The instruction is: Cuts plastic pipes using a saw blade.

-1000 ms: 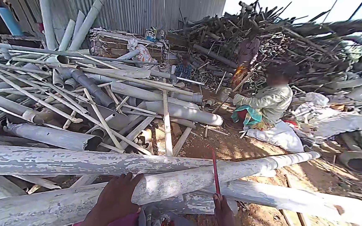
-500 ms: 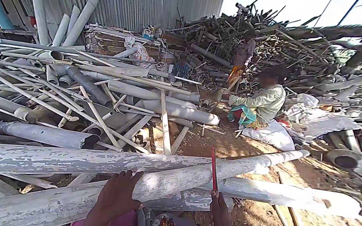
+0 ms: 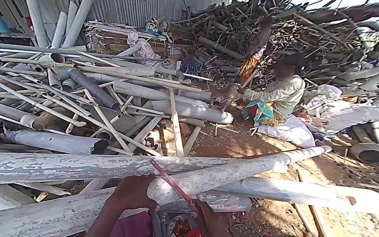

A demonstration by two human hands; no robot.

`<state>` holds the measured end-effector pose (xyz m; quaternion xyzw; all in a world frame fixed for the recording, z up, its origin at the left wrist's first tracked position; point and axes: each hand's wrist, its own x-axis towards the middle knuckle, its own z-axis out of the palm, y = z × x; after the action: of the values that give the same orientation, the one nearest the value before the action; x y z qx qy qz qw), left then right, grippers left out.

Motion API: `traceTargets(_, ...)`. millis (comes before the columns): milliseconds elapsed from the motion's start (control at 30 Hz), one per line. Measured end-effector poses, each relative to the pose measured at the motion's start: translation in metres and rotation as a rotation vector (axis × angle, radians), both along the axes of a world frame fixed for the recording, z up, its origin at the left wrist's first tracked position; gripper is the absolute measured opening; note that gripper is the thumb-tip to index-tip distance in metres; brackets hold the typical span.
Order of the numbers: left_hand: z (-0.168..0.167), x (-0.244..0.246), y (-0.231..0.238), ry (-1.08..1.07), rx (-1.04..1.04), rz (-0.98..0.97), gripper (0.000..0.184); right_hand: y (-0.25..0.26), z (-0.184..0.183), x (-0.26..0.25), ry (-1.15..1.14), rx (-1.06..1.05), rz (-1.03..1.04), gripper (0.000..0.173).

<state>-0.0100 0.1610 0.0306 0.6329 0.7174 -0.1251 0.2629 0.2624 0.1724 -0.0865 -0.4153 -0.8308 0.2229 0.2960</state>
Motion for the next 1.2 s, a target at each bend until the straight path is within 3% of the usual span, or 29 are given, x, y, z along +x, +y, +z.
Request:
traceTargets(133,0.0,0.001,-0.001,0.007,0.012,-0.005,0.093,0.031,0.006,0.012,-0.224,-0.277,-0.342,0.042)
traceTargets(267,0.001,0.001,-0.001,0.009,0.007,-0.011,0.092,0.075,0.015,0.044,-0.185,-0.467,-0.571,0.045)
traceTargets(333,0.002,0.001,0.0,0.009,0.011,-0.013,0.092,0.065,0.021,0.034,-0.2,-0.462,-0.536,0.045)
traceTargets(467,0.001,0.002,-0.001,0.024,-0.002,-0.004,0.092,0.004,0.035,-0.007,-0.312,-0.411,-0.153,0.043)
traceTargets(533,0.001,0.003,-0.001,0.038,-0.005,-0.002,0.093,-0.008,0.042,-0.014,-0.358,-0.345,-0.078,0.042)
traceTargets(800,0.001,0.007,-0.006,0.064,0.013,0.004,0.094,0.102,0.051,0.052,-0.476,-0.628,-0.578,0.055)
traceTargets(867,0.001,0.009,-0.008,0.07,0.019,0.006,0.095,0.091,0.06,0.044,-0.488,-0.635,-0.527,0.055)
traceTargets(1067,-0.003,0.011,-0.009,0.095,0.031,0.006,0.096,0.015,0.085,-0.002,-0.536,-0.633,-0.068,0.047)
traceTargets(1133,-0.004,0.012,-0.009,0.111,0.029,0.011,0.096,0.029,0.077,0.011,-0.519,-0.615,-0.136,0.048)
traceTargets(1200,-0.003,0.012,-0.008,0.115,0.028,0.016,0.096,0.06,0.06,0.037,-0.504,-0.61,-0.34,0.05)
